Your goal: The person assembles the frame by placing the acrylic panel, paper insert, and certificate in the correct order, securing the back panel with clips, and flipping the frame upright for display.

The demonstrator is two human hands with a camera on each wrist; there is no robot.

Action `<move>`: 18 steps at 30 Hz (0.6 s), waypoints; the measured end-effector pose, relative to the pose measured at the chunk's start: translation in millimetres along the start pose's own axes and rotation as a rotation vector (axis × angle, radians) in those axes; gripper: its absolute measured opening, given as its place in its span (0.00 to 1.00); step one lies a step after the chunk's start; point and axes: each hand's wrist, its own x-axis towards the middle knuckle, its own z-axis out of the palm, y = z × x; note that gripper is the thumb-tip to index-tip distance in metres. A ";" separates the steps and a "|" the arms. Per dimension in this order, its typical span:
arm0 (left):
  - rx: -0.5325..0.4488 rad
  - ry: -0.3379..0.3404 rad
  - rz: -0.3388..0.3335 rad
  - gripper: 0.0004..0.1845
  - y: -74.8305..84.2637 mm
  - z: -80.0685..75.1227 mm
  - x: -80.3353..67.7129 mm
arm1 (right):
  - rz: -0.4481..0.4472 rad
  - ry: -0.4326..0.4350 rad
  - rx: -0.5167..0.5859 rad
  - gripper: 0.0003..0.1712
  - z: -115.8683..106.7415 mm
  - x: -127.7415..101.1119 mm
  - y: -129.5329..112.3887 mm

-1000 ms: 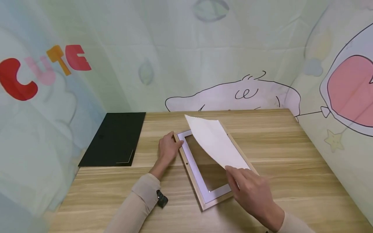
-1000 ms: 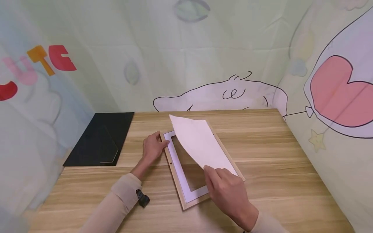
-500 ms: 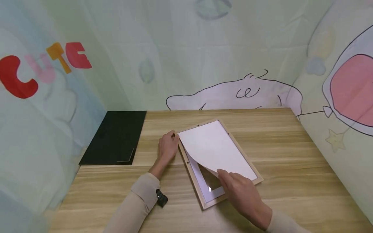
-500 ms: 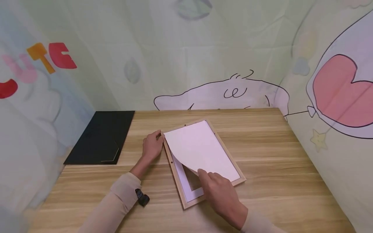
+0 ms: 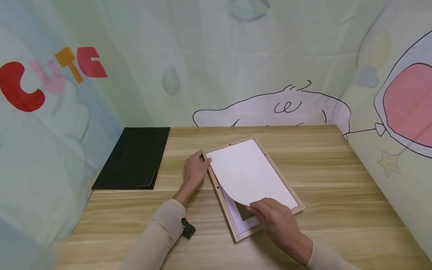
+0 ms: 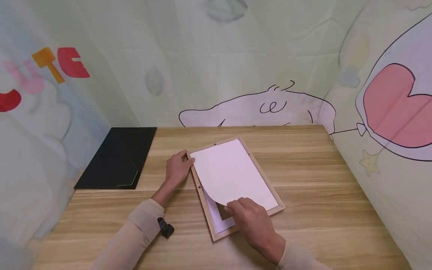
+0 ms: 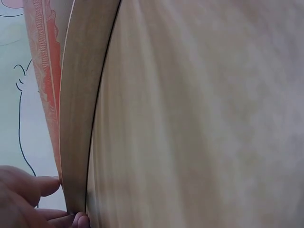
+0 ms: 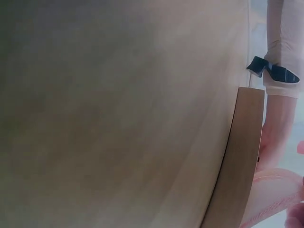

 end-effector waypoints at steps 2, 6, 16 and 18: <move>-0.001 0.000 -0.007 0.34 -0.2 0.9 -0.2 | -0.015 -0.009 0.018 0.04 1.6 -0.6 0.2; 0.007 0.000 -0.005 0.35 -0.7 2.7 0.4 | -0.049 -0.049 0.048 0.07 6.5 -2.9 0.3; 0.039 0.088 0.025 0.17 0.7 7.6 3.3 | -0.145 -0.220 0.028 0.06 20.0 -9.4 -6.8; 0.035 0.106 0.019 0.21 1.4 8.3 3.7 | -0.151 -0.246 0.022 0.05 22.1 -10.4 -7.4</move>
